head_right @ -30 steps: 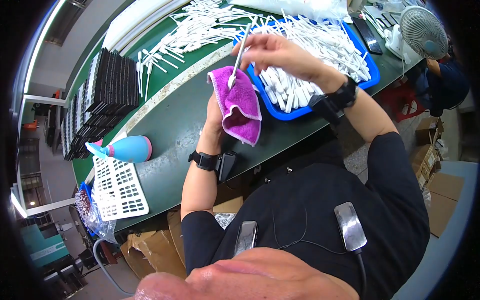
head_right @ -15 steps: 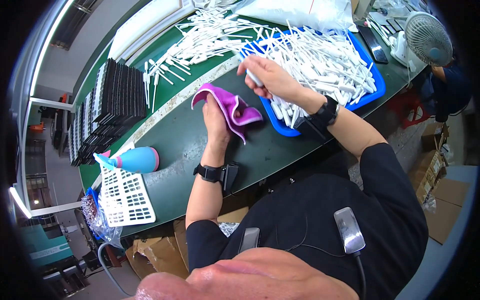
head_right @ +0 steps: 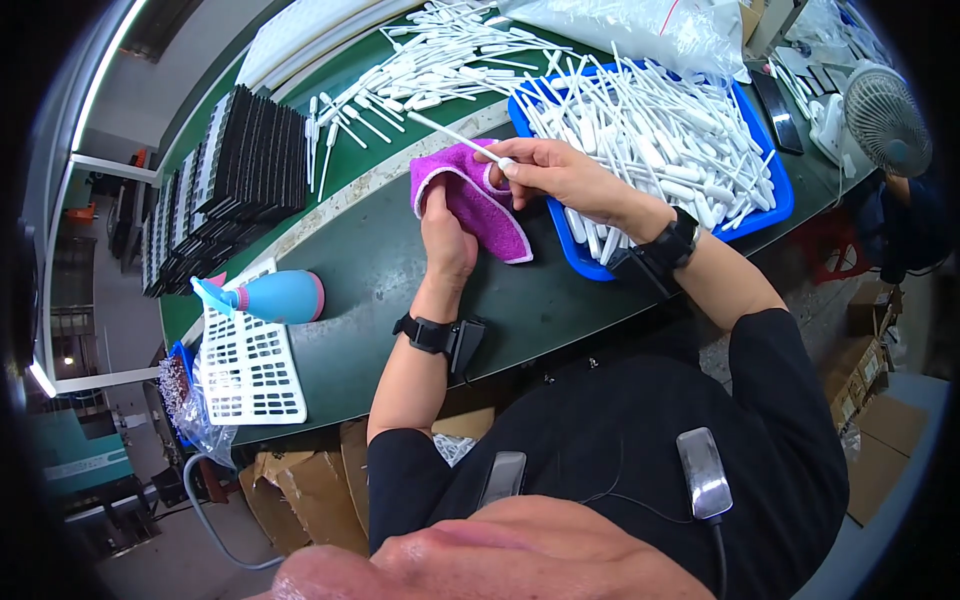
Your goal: The person cleans white plastic components by hand with a purple cloth, picking them one at a time from a blue tray or a cardboard box, wiping them, and returning them to the tray.
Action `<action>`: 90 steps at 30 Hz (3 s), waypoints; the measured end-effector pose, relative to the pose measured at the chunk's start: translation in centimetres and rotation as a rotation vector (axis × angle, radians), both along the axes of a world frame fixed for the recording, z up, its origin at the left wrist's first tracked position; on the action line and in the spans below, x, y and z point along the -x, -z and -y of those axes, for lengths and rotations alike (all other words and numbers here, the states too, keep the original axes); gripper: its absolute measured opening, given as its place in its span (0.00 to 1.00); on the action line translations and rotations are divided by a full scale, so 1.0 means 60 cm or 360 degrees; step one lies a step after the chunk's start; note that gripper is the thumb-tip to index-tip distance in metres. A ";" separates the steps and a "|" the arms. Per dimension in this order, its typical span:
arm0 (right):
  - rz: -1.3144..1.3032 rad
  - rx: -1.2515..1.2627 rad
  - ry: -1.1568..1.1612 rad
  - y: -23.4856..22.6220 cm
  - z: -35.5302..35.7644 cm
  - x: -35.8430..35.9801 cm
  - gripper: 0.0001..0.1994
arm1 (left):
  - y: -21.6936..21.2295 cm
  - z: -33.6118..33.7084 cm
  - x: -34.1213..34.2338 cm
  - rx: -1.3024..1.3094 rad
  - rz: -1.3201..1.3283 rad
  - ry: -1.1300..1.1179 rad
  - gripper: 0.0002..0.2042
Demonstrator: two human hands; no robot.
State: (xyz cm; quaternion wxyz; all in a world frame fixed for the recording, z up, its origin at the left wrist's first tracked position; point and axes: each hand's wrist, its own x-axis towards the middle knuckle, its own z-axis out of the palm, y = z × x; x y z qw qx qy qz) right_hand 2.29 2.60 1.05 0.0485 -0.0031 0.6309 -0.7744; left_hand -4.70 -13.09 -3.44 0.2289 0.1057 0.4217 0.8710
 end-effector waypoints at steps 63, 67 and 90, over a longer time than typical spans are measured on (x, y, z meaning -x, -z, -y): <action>-0.0647 -0.2823 -0.0329 -0.047 -0.278 0.256 0.09 | 0.046 0.001 0.029 0.0120 0.0230 -0.0161 0.12; -0.0570 -0.2288 0.0131 -0.123 -0.243 0.183 0.10 | 0.043 -0.007 0.027 0.0112 0.0232 -0.0183 0.12; 0.0263 0.0282 0.0131 -0.015 0.002 -0.042 0.12 | 0.032 0.009 0.016 0.0012 0.0214 -0.0181 0.13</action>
